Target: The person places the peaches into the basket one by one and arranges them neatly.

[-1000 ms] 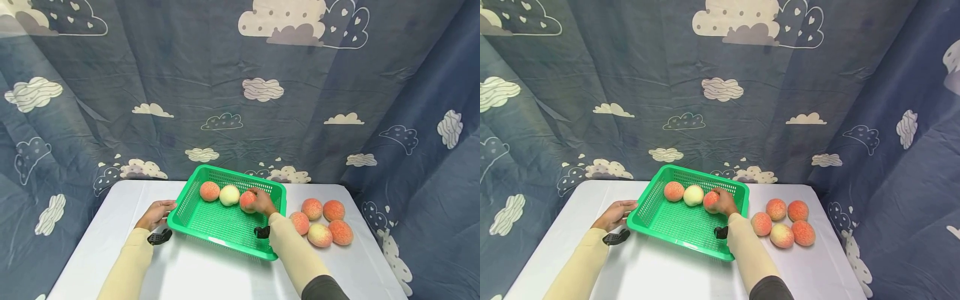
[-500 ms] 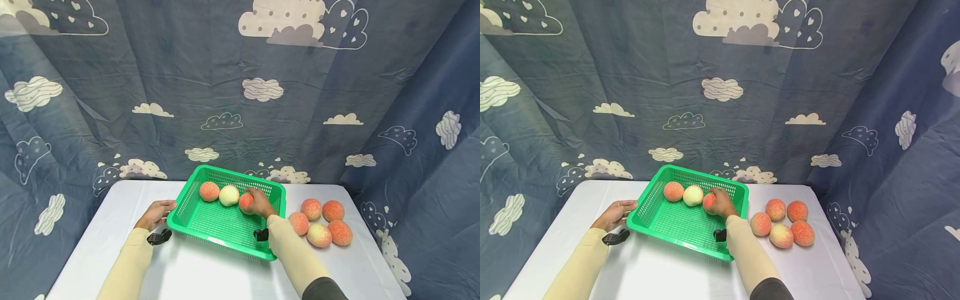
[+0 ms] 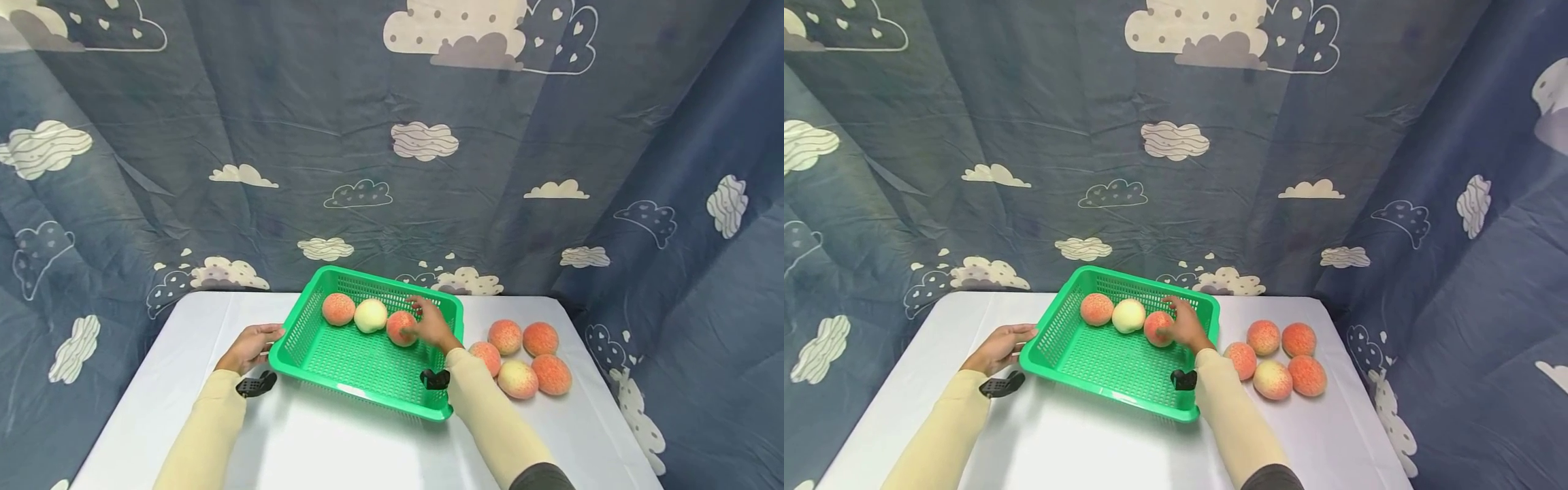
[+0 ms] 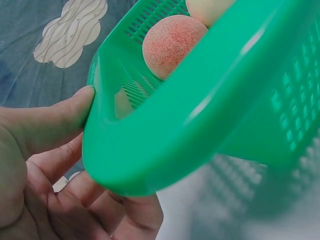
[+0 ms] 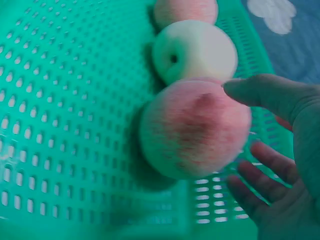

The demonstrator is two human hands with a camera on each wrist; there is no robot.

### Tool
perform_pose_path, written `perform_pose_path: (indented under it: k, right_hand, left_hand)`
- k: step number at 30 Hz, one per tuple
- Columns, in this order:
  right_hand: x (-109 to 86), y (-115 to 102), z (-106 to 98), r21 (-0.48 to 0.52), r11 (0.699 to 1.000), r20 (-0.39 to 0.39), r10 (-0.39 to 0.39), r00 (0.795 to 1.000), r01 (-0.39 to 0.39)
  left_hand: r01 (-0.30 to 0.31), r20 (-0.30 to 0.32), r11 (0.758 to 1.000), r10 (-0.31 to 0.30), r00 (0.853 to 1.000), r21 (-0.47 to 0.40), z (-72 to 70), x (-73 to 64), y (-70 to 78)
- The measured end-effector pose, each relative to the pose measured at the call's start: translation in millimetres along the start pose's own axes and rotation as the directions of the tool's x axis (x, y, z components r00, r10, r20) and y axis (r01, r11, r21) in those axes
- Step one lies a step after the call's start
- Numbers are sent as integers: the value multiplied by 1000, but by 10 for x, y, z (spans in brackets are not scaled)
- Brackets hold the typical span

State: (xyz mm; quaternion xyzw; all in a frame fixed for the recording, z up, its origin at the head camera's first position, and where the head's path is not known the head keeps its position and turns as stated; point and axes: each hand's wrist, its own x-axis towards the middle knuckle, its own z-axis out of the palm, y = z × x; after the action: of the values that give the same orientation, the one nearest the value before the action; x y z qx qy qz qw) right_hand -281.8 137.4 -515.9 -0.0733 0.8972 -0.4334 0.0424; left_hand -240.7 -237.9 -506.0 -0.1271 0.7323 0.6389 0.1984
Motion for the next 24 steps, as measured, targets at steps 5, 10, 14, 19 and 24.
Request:
perform_pose_path:
  k: [5,10,14,19,24]
  right_hand:
    - [-77,-65,-171,127,992,63,-9,998,1]
    - [-240,-138,-391,215,976,128,-60,990,31]
    - [-365,-142,-575,266,962,134,-104,985,65]
    - [-442,69,-724,295,951,93,-128,987,96]
    - [-574,173,-887,327,942,92,-109,990,73]
  left_hand:
    - [-5,5,1000,5,1000,12,-7,-33,11]
    - [-20,14,1000,20,1000,11,-14,-59,9]
    - [-31,36,999,32,999,-13,-36,-58,6]
    - [-29,20,1000,29,999,-13,-13,-38,2]
    - [-23,12,1000,24,1000,-13,5,-27,5]
